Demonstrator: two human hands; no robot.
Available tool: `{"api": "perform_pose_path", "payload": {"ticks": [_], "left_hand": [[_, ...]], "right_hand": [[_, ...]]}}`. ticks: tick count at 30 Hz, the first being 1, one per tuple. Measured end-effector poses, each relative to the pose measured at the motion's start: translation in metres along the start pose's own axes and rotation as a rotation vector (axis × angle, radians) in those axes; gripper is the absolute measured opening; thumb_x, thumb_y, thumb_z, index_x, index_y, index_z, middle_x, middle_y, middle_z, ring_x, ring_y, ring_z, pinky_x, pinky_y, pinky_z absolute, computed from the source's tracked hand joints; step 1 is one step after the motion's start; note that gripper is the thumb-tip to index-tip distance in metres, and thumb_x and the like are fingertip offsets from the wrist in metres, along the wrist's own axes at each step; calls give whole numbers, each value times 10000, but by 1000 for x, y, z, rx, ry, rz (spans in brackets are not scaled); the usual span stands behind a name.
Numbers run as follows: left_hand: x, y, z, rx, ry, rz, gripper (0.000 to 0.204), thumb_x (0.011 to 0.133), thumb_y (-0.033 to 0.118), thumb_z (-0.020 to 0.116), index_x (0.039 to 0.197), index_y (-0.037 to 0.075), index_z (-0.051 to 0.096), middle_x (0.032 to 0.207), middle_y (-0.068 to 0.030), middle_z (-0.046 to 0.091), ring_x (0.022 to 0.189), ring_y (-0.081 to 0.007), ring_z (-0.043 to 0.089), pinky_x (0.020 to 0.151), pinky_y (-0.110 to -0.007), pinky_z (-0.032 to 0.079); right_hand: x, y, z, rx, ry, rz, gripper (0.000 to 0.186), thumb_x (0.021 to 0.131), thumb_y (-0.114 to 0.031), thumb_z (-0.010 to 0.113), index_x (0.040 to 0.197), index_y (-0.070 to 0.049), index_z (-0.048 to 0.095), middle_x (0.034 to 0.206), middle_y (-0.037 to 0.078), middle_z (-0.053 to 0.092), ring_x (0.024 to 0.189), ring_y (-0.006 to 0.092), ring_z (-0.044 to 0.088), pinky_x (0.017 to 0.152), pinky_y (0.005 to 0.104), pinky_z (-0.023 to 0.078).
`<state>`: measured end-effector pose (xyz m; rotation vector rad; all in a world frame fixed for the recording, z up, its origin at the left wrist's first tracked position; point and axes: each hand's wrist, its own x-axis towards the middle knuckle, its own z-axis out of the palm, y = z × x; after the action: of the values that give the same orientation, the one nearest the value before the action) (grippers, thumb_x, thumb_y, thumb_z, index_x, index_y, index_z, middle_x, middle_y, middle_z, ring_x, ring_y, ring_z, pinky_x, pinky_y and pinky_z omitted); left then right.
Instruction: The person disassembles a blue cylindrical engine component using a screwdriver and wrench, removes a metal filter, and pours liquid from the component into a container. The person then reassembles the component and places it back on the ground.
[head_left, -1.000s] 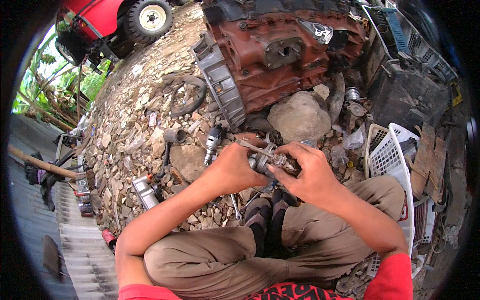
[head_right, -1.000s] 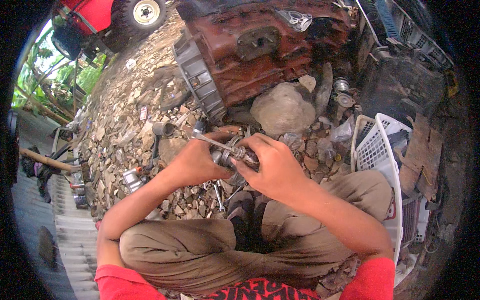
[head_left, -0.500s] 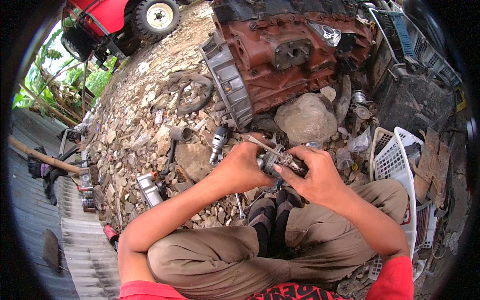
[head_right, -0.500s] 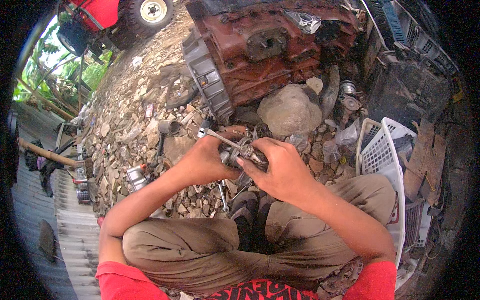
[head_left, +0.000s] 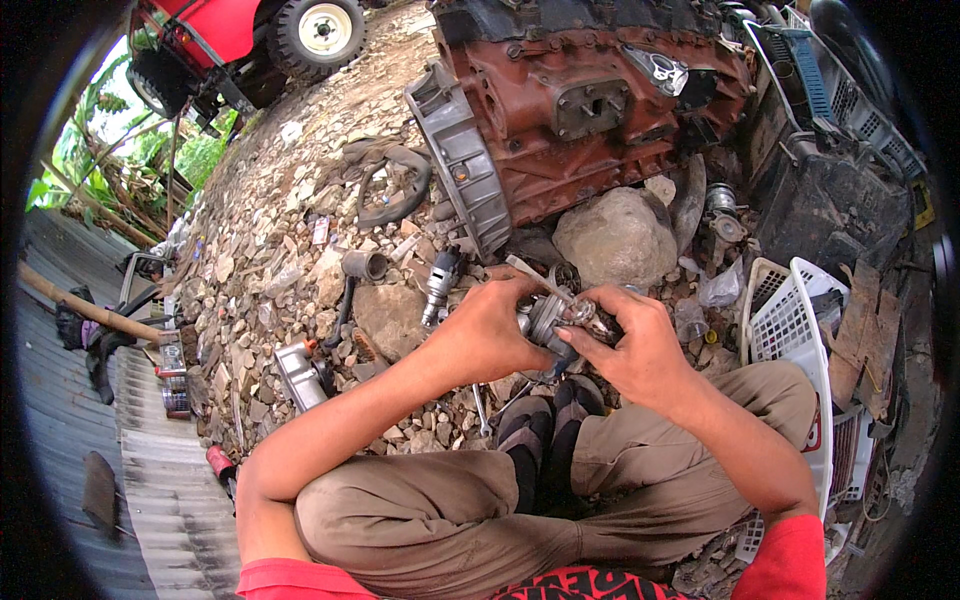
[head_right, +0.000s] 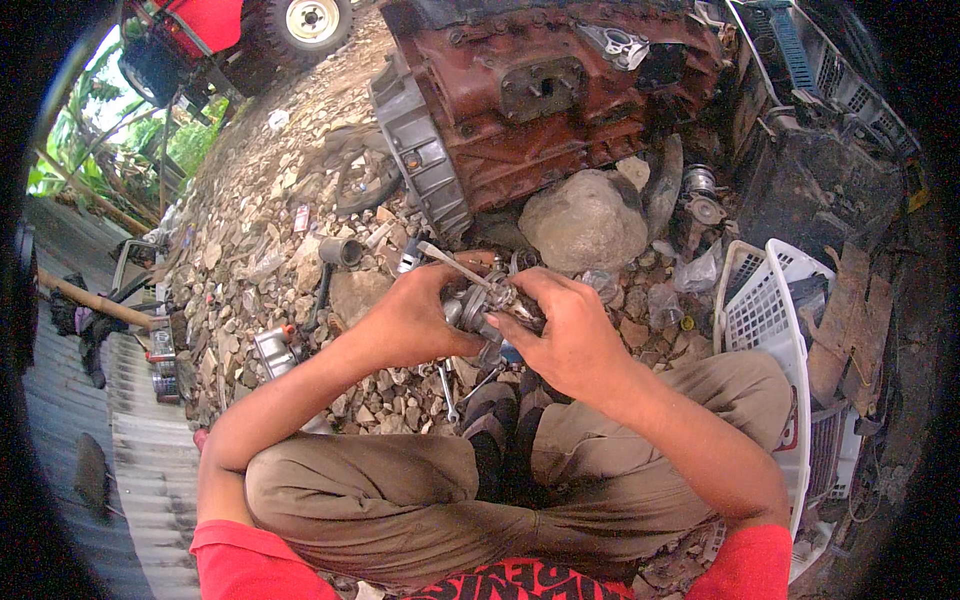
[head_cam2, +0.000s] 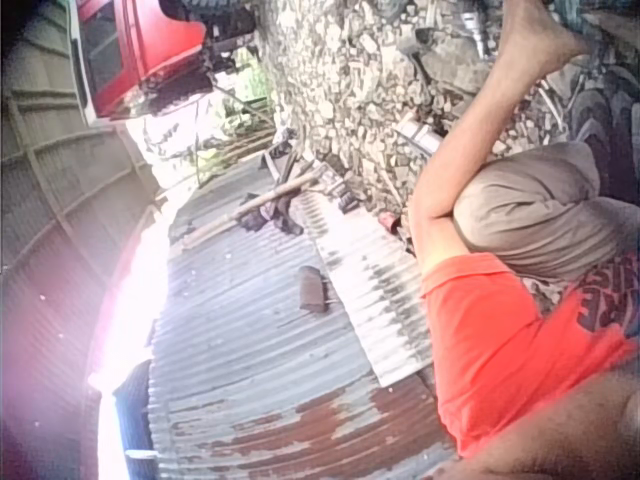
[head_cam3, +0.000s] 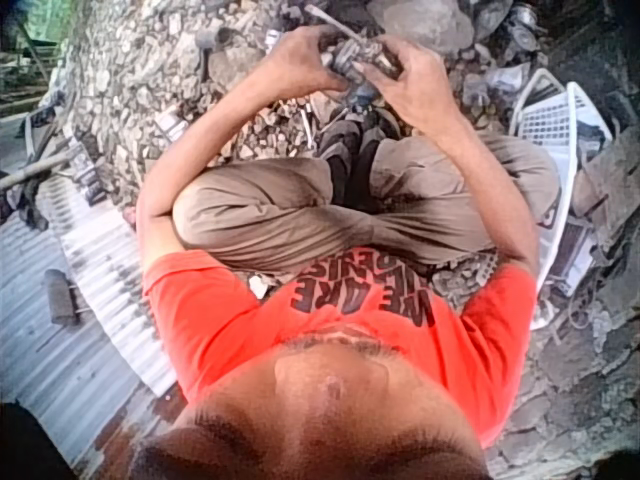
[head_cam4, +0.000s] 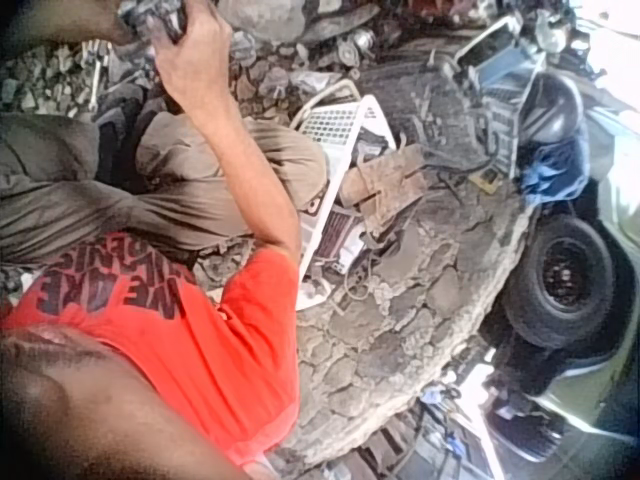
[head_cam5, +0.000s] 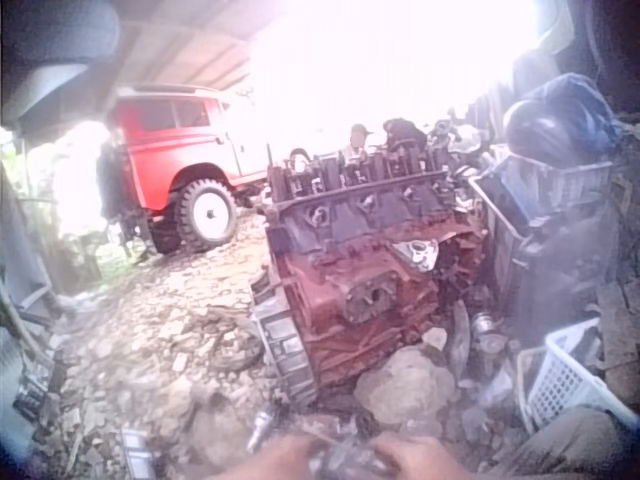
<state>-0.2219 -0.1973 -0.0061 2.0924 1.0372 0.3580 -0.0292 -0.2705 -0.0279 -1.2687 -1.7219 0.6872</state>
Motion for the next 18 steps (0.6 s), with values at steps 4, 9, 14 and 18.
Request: {"api": "perform_pose_path", "payload": {"ticks": [4, 9, 14, 18], "left_hand": [[1, 0, -2, 13, -12, -24, 637, 570, 208, 793, 1140, -30, 639, 1073, -227, 669, 1023, -333, 651, 918, -369, 494], [-1, -14, -7, 53, 69, 8, 706, 558, 225, 803, 1186, -41, 623, 1091, -224, 674, 1041, -321, 656, 946, -354, 492], [-12, -18, -28, 41, 50, -147, 745, 547, 239, 815, 1207, -43, 616, 1104, -203, 681, 1015, -264, 666, 930, -333, 495], [-30, -40, -59, -29, 78, -383, 785, 587, 223, 818, 1272, -65, 564, 1175, -231, 647, 1094, -267, 621, 967, -331, 463]], "right_hand": [[0, 4, -1, -38, 19, -55, 304, 816, -149, 729, 1015, 55, 623, 921, 233, 653, 864, 419, 638, 751, 421, 508], [0, 7, 5, 110, 52, 90, 295, 813, -156, 762, 996, 37, 636, 825, 141, 675, 745, 258, 651, 703, 342, 506], [-4, 13, 19, 382, 82, 235, 236, 808, -133, 792, 919, 3, 634, 773, 16, 647, 720, 48, 536, 647, 249, 469], [-2, 24, 40, 439, 98, 273, 226, 799, -106, 793, 907, -15, 617, 767, 8, 642, 663, 57, 543, 600, 236, 452]]}}
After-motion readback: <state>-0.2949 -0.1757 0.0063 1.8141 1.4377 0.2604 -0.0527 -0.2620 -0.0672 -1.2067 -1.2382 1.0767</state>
